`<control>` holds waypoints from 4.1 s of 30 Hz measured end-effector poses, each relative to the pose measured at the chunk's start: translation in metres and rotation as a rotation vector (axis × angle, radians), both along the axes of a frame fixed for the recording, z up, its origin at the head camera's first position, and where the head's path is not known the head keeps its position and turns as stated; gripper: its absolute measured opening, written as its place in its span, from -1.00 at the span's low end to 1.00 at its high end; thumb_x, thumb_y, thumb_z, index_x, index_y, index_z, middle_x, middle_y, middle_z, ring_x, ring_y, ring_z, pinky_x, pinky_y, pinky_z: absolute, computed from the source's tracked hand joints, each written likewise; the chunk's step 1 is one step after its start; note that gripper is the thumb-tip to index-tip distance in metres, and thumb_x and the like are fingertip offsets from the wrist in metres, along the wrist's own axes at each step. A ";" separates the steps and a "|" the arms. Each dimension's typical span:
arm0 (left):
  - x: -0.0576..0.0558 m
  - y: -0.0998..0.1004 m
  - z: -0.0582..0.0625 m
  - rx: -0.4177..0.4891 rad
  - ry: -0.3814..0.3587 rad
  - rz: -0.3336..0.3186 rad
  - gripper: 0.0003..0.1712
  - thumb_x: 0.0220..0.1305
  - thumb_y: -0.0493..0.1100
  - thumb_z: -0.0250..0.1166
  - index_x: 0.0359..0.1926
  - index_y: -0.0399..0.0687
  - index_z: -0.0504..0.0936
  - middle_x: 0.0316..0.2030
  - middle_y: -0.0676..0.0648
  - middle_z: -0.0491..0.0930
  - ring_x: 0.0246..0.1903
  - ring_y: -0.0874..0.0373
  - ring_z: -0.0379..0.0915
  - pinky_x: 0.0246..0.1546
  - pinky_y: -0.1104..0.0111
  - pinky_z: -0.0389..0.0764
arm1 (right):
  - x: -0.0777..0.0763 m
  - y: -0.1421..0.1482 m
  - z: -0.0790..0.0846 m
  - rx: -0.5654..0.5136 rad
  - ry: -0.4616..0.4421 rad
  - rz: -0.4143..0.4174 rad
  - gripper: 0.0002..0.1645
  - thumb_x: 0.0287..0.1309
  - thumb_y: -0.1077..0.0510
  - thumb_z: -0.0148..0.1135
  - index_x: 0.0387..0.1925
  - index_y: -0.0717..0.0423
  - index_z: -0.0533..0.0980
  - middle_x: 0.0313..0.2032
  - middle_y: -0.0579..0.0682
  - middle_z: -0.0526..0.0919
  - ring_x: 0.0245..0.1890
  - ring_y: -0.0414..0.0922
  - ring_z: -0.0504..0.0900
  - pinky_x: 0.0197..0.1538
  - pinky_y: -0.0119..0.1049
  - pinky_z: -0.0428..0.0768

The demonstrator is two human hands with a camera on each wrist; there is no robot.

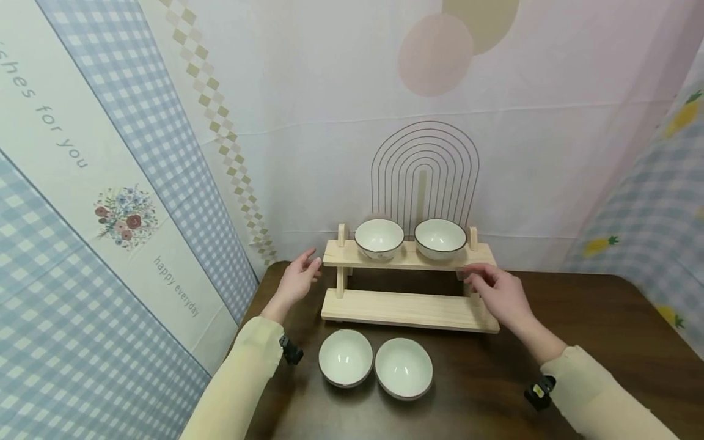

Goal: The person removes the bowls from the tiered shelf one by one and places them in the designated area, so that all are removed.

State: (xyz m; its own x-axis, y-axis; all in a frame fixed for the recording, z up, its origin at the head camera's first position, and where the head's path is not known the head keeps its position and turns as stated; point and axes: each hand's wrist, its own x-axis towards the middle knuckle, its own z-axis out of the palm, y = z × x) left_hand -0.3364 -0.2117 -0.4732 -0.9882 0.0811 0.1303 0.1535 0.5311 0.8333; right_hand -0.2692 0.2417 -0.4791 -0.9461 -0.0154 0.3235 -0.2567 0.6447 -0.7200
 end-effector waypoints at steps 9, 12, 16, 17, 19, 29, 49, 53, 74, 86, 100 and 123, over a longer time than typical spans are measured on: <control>-0.014 0.014 0.022 -0.107 -0.006 -0.033 -0.34 0.71 -0.02 0.11 0.63 -0.22 0.28 0.15 -0.31 0.66 0.02 -0.22 0.69 0.04 -0.01 0.69 | -0.024 0.011 0.033 -0.049 -0.075 -0.037 -0.47 0.67 -0.07 -0.04 0.30 0.27 0.46 -0.05 0.26 0.78 -0.06 0.21 0.77 -0.01 0.01 0.66; -0.018 0.018 0.029 -0.160 -0.044 -0.042 -0.33 0.67 -0.06 0.17 0.63 -0.19 0.28 0.15 -0.29 0.67 0.01 -0.17 0.69 0.06 -0.01 0.68 | -0.032 0.012 0.040 -0.086 -0.149 -0.003 -0.34 0.68 -0.14 -0.09 0.44 0.29 0.31 0.02 0.36 0.75 0.00 0.26 0.77 0.13 0.24 0.65; -0.023 0.022 0.037 -0.197 -0.106 -0.053 -0.29 0.61 -0.16 0.24 0.63 -0.20 0.27 0.15 -0.33 0.67 -0.07 -0.11 0.71 0.02 0.03 0.71 | -0.042 0.013 0.045 -0.111 -0.207 0.056 -0.21 0.69 -0.19 -0.12 0.64 0.22 0.12 0.09 0.40 0.70 0.07 0.26 0.74 0.19 0.24 0.65; -0.024 0.023 0.038 -0.195 -0.118 -0.056 -0.29 0.61 -0.18 0.24 0.64 -0.20 0.26 0.15 -0.34 0.67 -0.09 -0.11 0.72 -0.01 0.05 0.72 | -0.044 0.013 0.045 -0.109 -0.210 0.069 -0.20 0.70 -0.18 -0.12 0.66 0.22 0.09 0.10 0.40 0.70 0.08 0.25 0.73 0.17 0.21 0.67; -0.025 0.025 0.039 -0.168 -0.139 -0.061 -0.28 0.59 -0.21 0.23 0.65 -0.21 0.24 0.16 -0.37 0.65 -0.13 -0.13 0.71 -0.12 0.12 0.74 | -0.047 0.013 0.045 -0.107 -0.208 0.096 -0.18 0.70 -0.18 -0.10 0.67 0.22 0.08 0.09 0.39 0.70 0.05 0.23 0.74 0.13 0.14 0.72; -0.026 0.029 0.034 -0.026 -0.214 -0.009 -0.26 0.57 -0.25 0.20 0.68 -0.02 0.23 0.23 -0.32 0.59 0.06 -0.24 0.64 -0.14 0.05 0.67 | -0.058 0.008 0.042 -0.138 -0.215 0.142 -0.17 0.64 -0.17 0.05 0.67 0.17 0.14 -0.02 0.27 0.77 -0.16 -0.02 0.76 -0.04 -0.15 0.76; -0.029 0.030 0.059 -0.348 -0.361 0.023 -0.23 0.61 -0.11 0.26 0.70 0.23 0.19 -0.22 -0.26 0.79 -0.47 0.00 0.60 -0.47 0.25 0.51 | -0.049 0.004 0.045 -0.228 -0.324 0.177 0.01 0.58 -0.24 0.14 0.72 0.16 -0.01 -0.01 0.18 0.77 -0.11 -0.14 0.72 0.03 -0.30 0.66; -0.032 0.032 0.062 -0.415 -0.378 0.025 -0.23 0.62 -0.10 0.25 0.70 0.24 0.18 -0.28 -0.27 0.79 -0.55 0.04 0.53 -0.64 0.31 0.35 | -0.049 0.003 0.045 -0.230 -0.343 0.168 0.01 0.58 -0.26 0.14 0.73 0.11 -0.02 0.01 0.17 0.77 -0.07 -0.10 0.71 0.06 -0.28 0.63; -0.038 0.037 0.061 -0.419 -0.384 0.066 -0.22 0.59 -0.13 0.28 0.69 0.27 0.22 -0.54 -0.07 0.71 -0.38 -0.04 0.69 -0.67 0.33 0.36 | -0.063 -0.003 0.073 -0.084 -0.343 0.138 -0.14 0.54 0.01 0.20 0.58 0.44 0.16 -0.22 0.13 0.77 -0.22 -0.04 0.72 -0.17 -0.25 0.70; -0.035 0.040 0.061 -0.305 -0.398 0.066 -0.21 0.60 -0.16 0.28 0.70 0.23 0.20 -0.21 -0.24 0.81 -0.52 0.13 0.60 -0.52 0.30 0.52 | -0.060 0.000 0.078 -0.081 -0.360 0.141 -0.11 0.55 -0.02 0.19 0.60 0.43 0.12 -0.23 0.11 0.79 -0.24 -0.07 0.72 -0.18 -0.22 0.70; -0.032 0.044 0.061 -0.271 -0.395 0.045 -0.20 0.60 -0.21 0.23 0.71 0.21 0.15 -0.47 -0.16 0.75 -0.57 0.10 0.59 -0.55 0.31 0.43 | -0.056 0.002 0.079 -0.138 -0.394 0.136 -0.09 0.59 -0.04 0.14 0.65 0.38 0.04 -0.17 0.12 0.77 -0.24 -0.10 0.70 -0.09 -0.17 0.73; -0.023 0.043 0.059 -0.202 -0.381 0.015 -0.21 0.64 -0.23 0.18 0.73 0.12 0.09 -0.05 -0.36 0.74 -0.48 0.06 0.67 -0.53 0.35 0.52 | -0.043 -0.002 0.075 -0.219 -0.368 0.071 -0.14 0.52 0.10 0.11 0.65 0.35 0.08 -0.32 -0.04 0.77 -0.32 -0.17 0.69 -0.14 -0.26 0.73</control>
